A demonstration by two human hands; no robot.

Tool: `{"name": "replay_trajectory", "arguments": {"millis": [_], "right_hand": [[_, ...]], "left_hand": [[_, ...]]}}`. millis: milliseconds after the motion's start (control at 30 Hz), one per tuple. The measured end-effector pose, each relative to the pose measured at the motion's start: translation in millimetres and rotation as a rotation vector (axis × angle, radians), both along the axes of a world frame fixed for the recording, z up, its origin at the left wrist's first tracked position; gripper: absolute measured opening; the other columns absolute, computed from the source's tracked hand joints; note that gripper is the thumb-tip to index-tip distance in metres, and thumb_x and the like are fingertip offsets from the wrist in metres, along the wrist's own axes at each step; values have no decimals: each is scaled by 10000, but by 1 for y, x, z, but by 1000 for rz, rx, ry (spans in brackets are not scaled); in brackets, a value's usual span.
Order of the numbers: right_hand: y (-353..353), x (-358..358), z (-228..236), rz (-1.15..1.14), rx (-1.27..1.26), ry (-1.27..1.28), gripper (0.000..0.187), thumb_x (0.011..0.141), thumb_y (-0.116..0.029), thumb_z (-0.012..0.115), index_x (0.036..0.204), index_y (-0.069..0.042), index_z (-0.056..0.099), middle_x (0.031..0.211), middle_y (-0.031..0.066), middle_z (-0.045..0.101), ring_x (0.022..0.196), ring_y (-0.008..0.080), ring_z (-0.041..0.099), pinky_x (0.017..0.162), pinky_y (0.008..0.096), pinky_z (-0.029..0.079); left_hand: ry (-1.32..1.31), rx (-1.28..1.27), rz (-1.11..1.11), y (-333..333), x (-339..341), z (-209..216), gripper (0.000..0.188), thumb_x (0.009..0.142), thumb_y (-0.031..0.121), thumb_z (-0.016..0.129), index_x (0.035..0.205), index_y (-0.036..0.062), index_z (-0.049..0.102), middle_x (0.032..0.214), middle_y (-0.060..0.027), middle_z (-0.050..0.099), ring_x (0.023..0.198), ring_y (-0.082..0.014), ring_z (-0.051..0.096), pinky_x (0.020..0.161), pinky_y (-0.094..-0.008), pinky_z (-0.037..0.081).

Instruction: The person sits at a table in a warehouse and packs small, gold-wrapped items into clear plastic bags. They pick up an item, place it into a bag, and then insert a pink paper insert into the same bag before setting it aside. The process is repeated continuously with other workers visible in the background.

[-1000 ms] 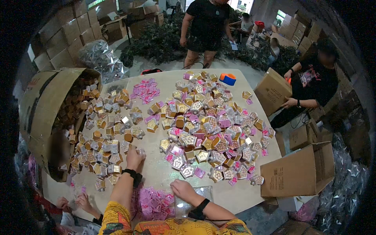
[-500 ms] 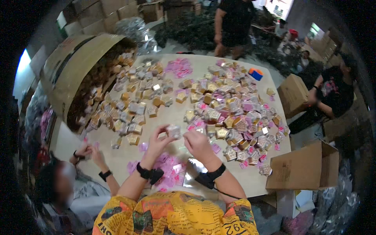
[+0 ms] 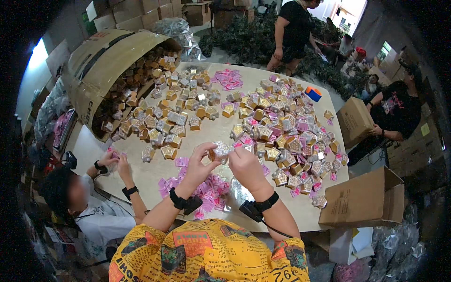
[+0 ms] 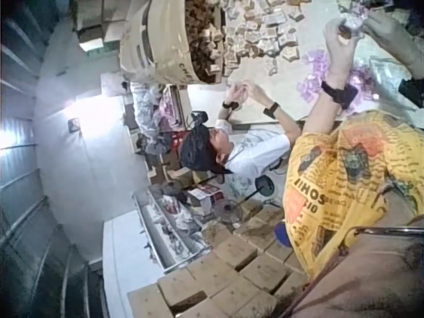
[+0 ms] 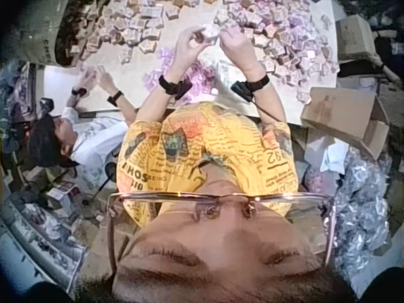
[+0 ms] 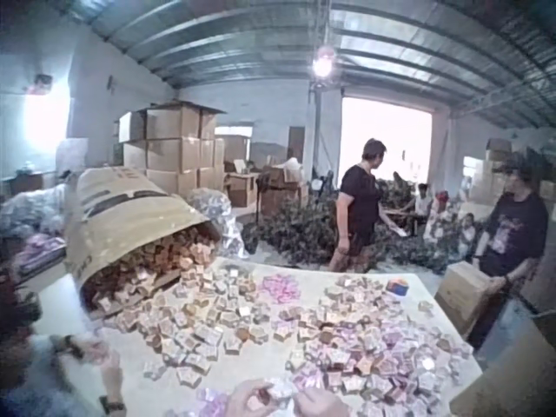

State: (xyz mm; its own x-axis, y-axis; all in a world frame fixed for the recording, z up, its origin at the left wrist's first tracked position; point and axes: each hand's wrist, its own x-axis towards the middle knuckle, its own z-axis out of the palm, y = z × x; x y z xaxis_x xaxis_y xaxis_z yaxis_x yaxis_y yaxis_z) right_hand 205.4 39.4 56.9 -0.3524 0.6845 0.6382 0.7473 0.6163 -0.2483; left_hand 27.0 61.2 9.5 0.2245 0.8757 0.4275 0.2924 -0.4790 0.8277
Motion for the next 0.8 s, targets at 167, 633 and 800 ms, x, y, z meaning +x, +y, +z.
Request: {"name": "replay_trajectory", "arguments": {"millis": [167,633,800], "right_hand": [[-6,-3,2,0,20,-28,93,697,-3,585,695,-25,495,650,113,449,592,285,521,531,386,441],[-10,-7,-2,-19,4,-76,78,698,-13,573,689,-31,498,648,111,458,590,281,528,534,379,449],[-10,-6,-5,-27,-15,-80,87,700,-16,572,679,-31,490,656,112,462,590,284,529,539,380,452]], "left_hand": [[8,20,16,-7,-1,3,509,643,65,734,1119,69,552,1157,-97,534,1096,-250,494,889,-359,415],[42,103,44,-16,-4,16,437,654,66,720,1063,61,569,1121,-138,548,1066,-316,478,918,-387,391],[89,142,68,-17,-3,17,410,668,56,704,1056,53,570,1100,-148,542,1058,-326,471,906,-392,395]]}}
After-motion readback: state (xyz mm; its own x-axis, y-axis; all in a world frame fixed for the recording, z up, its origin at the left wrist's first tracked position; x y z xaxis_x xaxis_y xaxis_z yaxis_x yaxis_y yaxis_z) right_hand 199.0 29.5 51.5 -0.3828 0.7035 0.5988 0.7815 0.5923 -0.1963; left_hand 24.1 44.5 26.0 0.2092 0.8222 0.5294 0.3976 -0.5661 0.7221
